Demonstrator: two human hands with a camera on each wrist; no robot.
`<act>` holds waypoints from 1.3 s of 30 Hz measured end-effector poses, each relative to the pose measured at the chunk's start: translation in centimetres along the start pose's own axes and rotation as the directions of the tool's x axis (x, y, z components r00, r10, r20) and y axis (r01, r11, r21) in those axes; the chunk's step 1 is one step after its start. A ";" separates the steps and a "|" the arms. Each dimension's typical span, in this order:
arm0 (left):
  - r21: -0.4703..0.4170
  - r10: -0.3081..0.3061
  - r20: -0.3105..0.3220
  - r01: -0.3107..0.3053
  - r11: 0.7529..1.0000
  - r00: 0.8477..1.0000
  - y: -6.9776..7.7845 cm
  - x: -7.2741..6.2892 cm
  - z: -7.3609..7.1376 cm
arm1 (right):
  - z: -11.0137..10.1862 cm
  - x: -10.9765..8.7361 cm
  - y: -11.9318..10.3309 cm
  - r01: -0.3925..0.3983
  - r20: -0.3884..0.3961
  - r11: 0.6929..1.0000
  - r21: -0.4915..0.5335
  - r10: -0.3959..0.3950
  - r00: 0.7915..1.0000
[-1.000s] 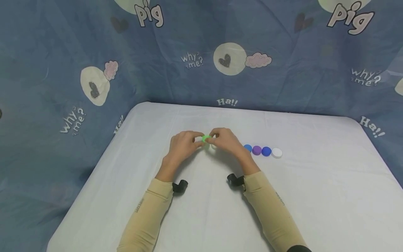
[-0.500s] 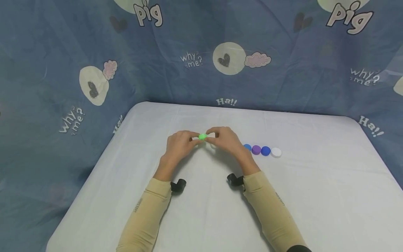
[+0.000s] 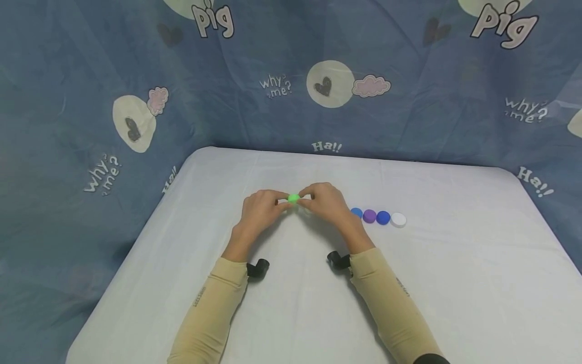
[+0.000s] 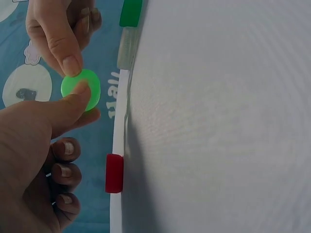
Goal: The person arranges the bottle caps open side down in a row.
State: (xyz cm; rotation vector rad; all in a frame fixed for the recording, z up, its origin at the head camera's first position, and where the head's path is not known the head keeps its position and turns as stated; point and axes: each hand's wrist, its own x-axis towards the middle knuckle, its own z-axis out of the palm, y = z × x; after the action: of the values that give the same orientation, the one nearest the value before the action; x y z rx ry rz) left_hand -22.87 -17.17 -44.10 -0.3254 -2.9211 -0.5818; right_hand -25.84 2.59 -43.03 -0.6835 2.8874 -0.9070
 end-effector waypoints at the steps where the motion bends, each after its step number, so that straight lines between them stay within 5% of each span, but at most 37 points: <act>1: 0.000 0.002 0.001 -0.002 1.000 1.000 0.0 0.0 0.0 | 0.0 0.0 0.0 -0.004 0.002 1.000 0.011 0.004 1.000; 20: -0.007 0.039 -0.044 -0.040 0.999 0.998 0.4 0.0 0.0 | 0.1 0.1 0.6 -0.088 0.063 0.967 0.238 0.075 0.995; 31: 0.005 0.036 -0.028 -0.035 0.999 0.999 0.5 0.0 -0.1 | -0.2 -0.1 0.7 -0.095 0.081 0.978 0.185 0.081 0.993; 39: -0.008 0.023 -0.007 -0.023 1.000 1.000 0.4 -0.1 -0.3 | -0.6 -0.2 0.9 -0.024 0.066 0.993 0.114 0.017 0.998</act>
State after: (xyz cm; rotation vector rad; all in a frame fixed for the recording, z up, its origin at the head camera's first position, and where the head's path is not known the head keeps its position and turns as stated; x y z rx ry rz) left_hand -22.66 -16.91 -43.70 -0.3573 -2.9050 -0.5897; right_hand -26.13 3.60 -43.04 -0.6598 2.7555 -1.0189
